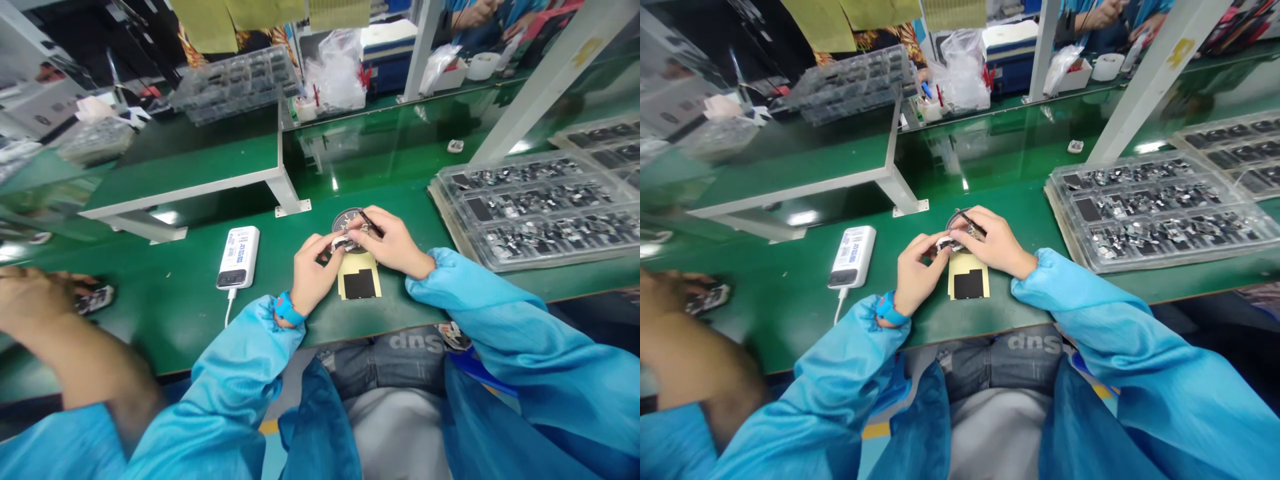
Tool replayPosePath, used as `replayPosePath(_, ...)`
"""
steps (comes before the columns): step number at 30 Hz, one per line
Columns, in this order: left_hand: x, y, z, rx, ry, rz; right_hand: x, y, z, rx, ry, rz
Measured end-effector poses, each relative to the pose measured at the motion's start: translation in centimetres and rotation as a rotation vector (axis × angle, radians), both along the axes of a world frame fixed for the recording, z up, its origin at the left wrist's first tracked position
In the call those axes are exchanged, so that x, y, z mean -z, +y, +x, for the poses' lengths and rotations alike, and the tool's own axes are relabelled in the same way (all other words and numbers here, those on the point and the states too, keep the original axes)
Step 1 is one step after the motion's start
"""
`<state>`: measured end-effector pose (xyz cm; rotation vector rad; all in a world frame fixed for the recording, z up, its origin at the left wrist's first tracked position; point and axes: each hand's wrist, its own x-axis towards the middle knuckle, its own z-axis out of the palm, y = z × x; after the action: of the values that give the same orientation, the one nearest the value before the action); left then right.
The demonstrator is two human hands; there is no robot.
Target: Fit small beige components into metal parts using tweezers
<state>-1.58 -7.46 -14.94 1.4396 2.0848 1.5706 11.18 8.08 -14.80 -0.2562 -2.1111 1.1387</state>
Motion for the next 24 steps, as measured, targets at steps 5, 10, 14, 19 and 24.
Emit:
replayPosePath(5, 0.4, 0.0, 0.0, 0.010, 0.002, -0.047, 0.3, 0.9, 0.3, -0.093, 0.038, 0.149)
replayPosePath(10, 0.8, 0.1, -0.1, 0.029, -0.019, -0.053, 0.6, 1.4, 0.4, -0.145, 0.015, 0.228)
replayPosePath(14, 0.8, 0.1, -0.1, 0.037, -0.004, -0.062, 0.5, 1.2, 0.7, -0.139, -0.053, 0.319)
replayPosePath(19, 0.9, 0.0, -0.2, 0.034, 0.008, -0.078, 0.8, 1.0, 0.7, -0.108, -0.111, 0.394)
replayPosePath(24, 0.8, 0.0, -0.3, 0.036, 0.031, -0.098, 1.1, 1.0, 0.7, -0.109, -0.181, 0.424)
